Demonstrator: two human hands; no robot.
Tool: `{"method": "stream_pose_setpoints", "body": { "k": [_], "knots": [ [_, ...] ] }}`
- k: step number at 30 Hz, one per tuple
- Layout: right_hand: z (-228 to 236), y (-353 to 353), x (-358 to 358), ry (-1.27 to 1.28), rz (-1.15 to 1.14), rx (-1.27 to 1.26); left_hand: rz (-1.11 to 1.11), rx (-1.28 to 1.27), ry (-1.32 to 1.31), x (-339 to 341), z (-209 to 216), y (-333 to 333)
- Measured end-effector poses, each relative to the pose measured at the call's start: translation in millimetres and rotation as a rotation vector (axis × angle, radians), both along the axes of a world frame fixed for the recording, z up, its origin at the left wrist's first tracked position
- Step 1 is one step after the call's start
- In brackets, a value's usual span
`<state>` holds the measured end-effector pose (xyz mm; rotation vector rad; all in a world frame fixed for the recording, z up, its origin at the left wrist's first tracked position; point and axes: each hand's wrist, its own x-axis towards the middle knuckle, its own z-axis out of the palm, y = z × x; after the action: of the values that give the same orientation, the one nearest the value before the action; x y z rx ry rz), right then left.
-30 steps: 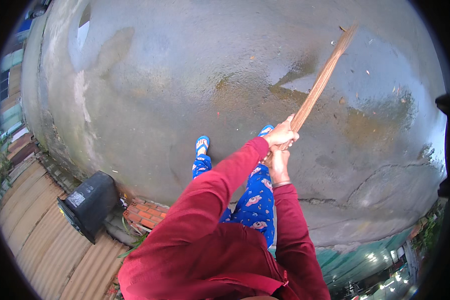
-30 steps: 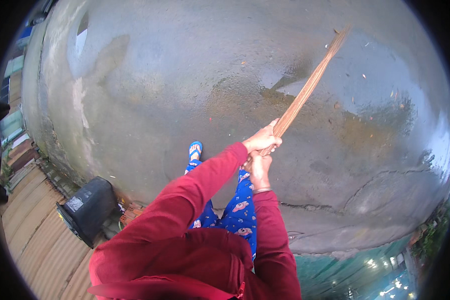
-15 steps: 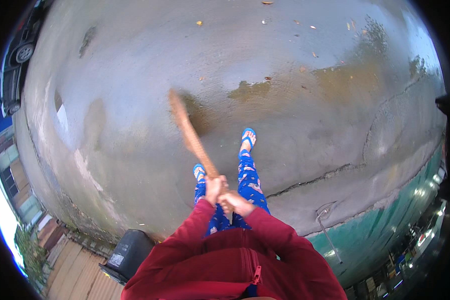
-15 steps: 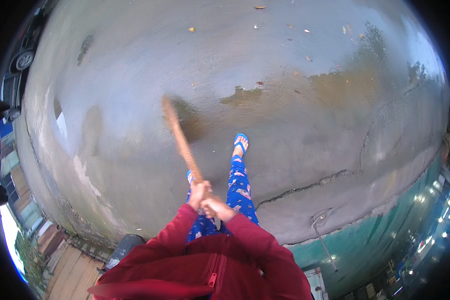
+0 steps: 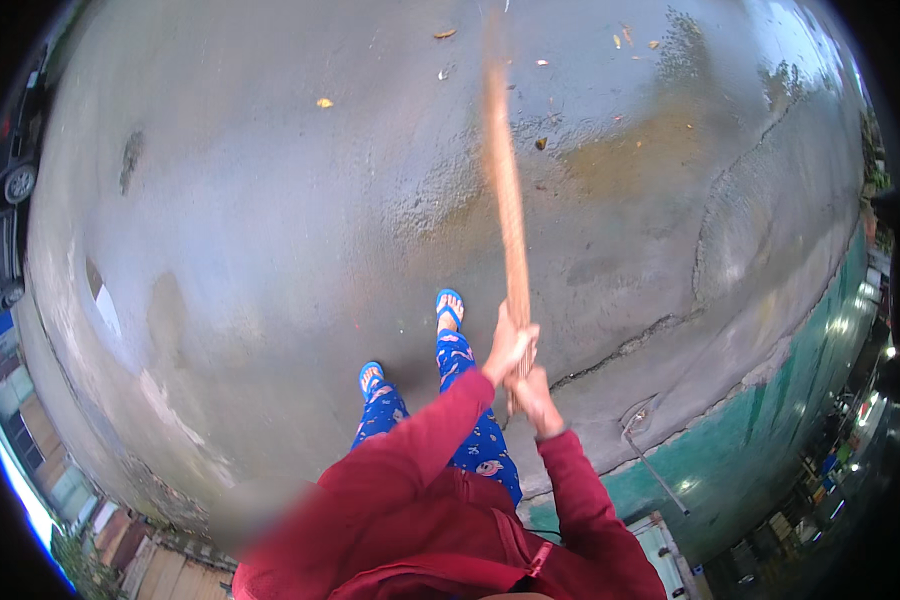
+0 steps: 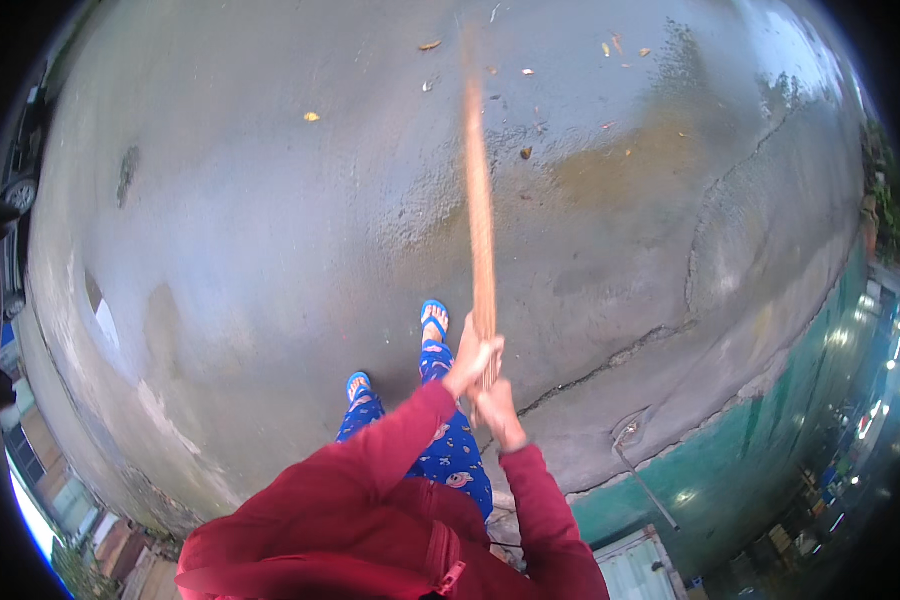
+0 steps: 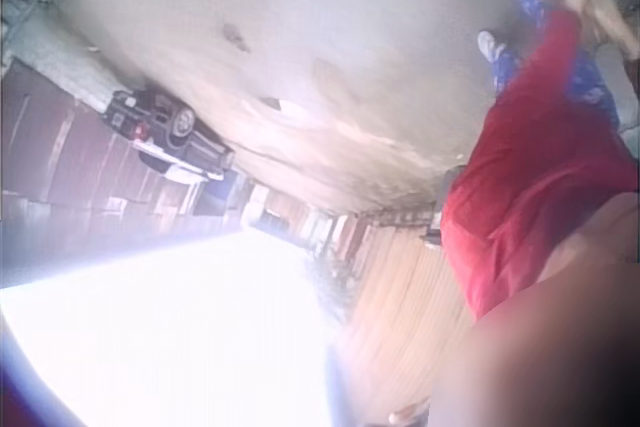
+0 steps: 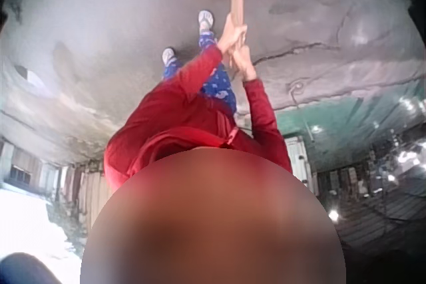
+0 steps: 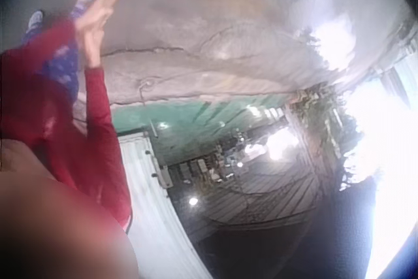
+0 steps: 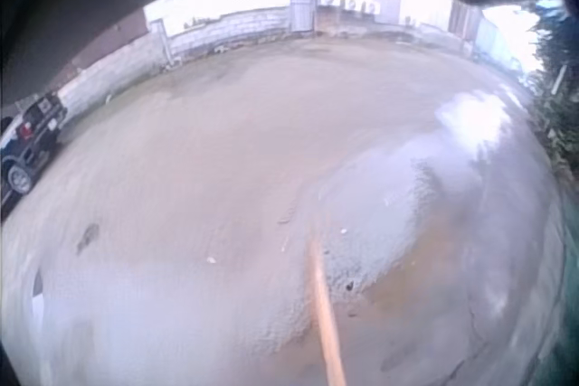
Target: The person sweeps a wet concrete outdoor area using a traditional straw broom. They gather scattered leaves and debris into a pile while moving across the surface.
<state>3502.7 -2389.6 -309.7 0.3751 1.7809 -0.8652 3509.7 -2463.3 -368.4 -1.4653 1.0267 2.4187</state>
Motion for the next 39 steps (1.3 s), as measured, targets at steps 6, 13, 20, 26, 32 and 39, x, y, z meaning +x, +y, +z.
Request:
{"method": "stream_pose_setpoints", "body": {
  "k": [6,13,20,26,32,39],
  "knots": [
    [21.8,36.8,-11.3,-0.293,-0.285,-0.143,-0.068,0.065,-0.209,-13.2,4.6,35.8],
    [-10.1,-67.0,-13.9,-0.088,-0.478,-0.186,-0.355,0.018,0.147,-47.0,-12.9,-62.7],
    [6.3,-176.0,4.3,-0.376,0.049,-0.267,0.233,-0.288,-0.063,24.6,23.4,-184.9],
    [-31.9,-331.8,8.4,-0.806,0.243,-0.513,0.507,-0.369,-0.414,92.7,-7.3,-333.0],
    [-55.2,-347.9,-53.4,-0.947,-0.118,-0.274,-0.013,-0.351,-0.666,12.3,-47.4,-358.6],
    [-25.3,-286.8,-181.1,-0.451,-0.665,-0.284,-0.549,-0.23,-0.134,-197.1,-44.3,-294.7]
  ]
}}
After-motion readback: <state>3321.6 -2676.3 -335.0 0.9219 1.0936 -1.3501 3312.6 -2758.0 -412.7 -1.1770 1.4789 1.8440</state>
